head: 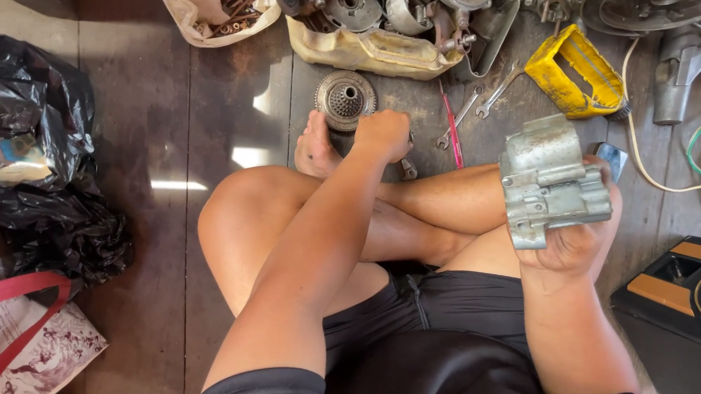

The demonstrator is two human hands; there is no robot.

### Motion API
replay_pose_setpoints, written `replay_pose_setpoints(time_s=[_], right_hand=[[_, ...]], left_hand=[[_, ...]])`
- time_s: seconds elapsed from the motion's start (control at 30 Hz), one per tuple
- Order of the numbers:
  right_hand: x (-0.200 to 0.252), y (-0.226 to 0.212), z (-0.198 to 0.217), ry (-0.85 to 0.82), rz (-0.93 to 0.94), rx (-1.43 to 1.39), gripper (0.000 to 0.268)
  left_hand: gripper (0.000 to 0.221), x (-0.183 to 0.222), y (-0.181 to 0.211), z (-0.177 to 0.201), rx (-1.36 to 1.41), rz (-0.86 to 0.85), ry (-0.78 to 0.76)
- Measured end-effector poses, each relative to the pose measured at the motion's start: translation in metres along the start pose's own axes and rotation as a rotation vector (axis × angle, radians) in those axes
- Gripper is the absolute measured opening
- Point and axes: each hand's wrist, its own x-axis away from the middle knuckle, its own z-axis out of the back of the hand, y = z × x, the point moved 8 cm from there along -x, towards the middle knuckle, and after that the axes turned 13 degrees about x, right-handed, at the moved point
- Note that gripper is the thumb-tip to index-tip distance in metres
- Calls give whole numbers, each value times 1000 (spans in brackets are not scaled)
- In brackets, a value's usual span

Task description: A person sits on the floor and performs a detailed inspection and disassembly of a motorcycle carburetor using a screwdriver.

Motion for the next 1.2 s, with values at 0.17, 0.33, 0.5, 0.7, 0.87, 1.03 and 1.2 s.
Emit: replay_pose_setpoints(time_s=[0.17, 0.33, 0.5, 0.7, 0.87, 1.03, 1.2], right_hand=[[-1, 1, 2, -46, -32, -116, 22], [0, 11, 15, -82, -10, -179, 33], [-5, -23, -22, -107, 142, -175, 29], [5, -24, -47, -69, 172, 121, 27], [14, -27, -63, -171, 264, 335, 40], [16, -16, -57, -242, 247, 534, 26], [13, -10, -61, -440, 250, 543, 33]], left_hand=[[58, 19, 49, 31, 50, -149, 115], [60, 93, 118, 117, 271, -448, 422], [121, 173, 150, 140, 1092, -996, 170], [122, 173, 159, 122, 1468, -946, 219], [92, 200, 144, 144, 1550, -998, 401], [97, 209, 139, 158, 1548, -988, 410], [98, 208, 147, 149, 1664, -1129, 348]])
